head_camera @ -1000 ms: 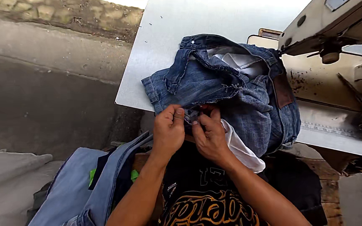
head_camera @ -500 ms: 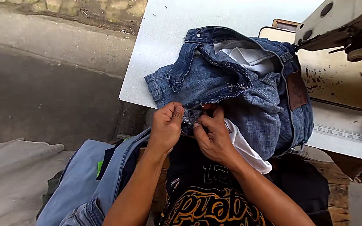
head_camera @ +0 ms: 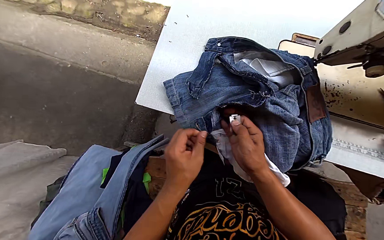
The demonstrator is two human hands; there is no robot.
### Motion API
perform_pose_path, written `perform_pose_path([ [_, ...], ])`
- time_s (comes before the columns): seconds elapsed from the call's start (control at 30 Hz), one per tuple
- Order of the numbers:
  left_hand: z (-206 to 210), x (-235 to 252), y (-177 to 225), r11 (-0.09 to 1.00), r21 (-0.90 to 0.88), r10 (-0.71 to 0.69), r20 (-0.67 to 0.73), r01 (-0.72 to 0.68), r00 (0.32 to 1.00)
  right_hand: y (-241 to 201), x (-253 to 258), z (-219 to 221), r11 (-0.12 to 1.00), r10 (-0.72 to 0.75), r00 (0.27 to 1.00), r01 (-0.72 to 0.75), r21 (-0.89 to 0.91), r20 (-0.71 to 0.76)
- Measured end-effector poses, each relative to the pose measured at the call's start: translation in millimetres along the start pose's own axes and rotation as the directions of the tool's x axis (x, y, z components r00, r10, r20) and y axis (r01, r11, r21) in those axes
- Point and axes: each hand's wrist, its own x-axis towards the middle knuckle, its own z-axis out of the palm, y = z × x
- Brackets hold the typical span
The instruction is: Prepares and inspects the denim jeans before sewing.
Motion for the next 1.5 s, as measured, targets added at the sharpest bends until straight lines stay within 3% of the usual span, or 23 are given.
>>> perform_pose_path([
  [0.13,30.7,-16.5,-10.2,1.000,0.006,-0.018,-0.112,0.019,0.994,-25.4,-10.1,9.7,0.966,-0.250,0.963,0.255,-0.042,0.104],
  [0.23,26.6,-13.3,-5.9,0.987,-0.096,-0.133,-0.057,0.127,0.989,-31.2,-4.2,12.5,0.974,-0.102,0.935,0.164,-0.158,0.341],
  [0.3,19.6,-8.3,-1.0,0.966,-0.141,-0.215,0.014,0.215,0.976,-20.9,8.3,4.0,0.944,0.054,0.958,0.043,-0.327,0.280],
  [0.37,19.8,-1.8,0.1,0.976,-0.047,-0.213,-0.001,0.213,0.977,-17.7,19.0,-2.4,0.913,0.136,0.963,-0.032,-0.406,0.231],
  [0.5,16.8,1.1,7.9,0.973,0.060,-0.227,0.036,0.224,0.973,-19.7,19.6,-4.5,0.816,0.055,0.927,0.173,-0.552,0.372],
  [0.6,11.5,0.7,5.1,0.939,-0.158,-0.289,0.118,0.305,0.950,-14.2,20.5,-5.8,0.709,0.004,0.874,0.340,-0.618,0.486],
  [0.7,11.7,-5.9,-8.1,0.888,-0.356,-0.253,0.150,0.291,0.956,-14.6,23.2,-7.4,0.652,0.048,0.825,0.401,-0.644,0.563],
  [0.8,14.1,-8.5,-12.3,0.867,-0.418,-0.233,0.141,0.271,0.962,-16.8,25.2,-9.2,0.632,0.085,0.797,0.421,-0.650,0.599],
  [1.03,14.7,-11.8,-15.3,0.859,-0.452,-0.205,0.129,0.242,0.970,-18.4,22.4,-2.5,0.582,0.121,0.806,0.416,-0.699,0.580],
  [1.23,13.6,-14.9,-20.9,0.845,-0.494,-0.138,0.170,0.206,0.976,-23.3,32.8,-11.2,0.611,0.168,0.698,0.481,-0.629,0.696],
  [1.5,12.5,-13.9,-25.2,0.835,-0.520,-0.101,0.174,0.179,0.980,-25.1,35.8,-11.5,0.599,0.185,0.688,0.487,-0.636,0.702],
])
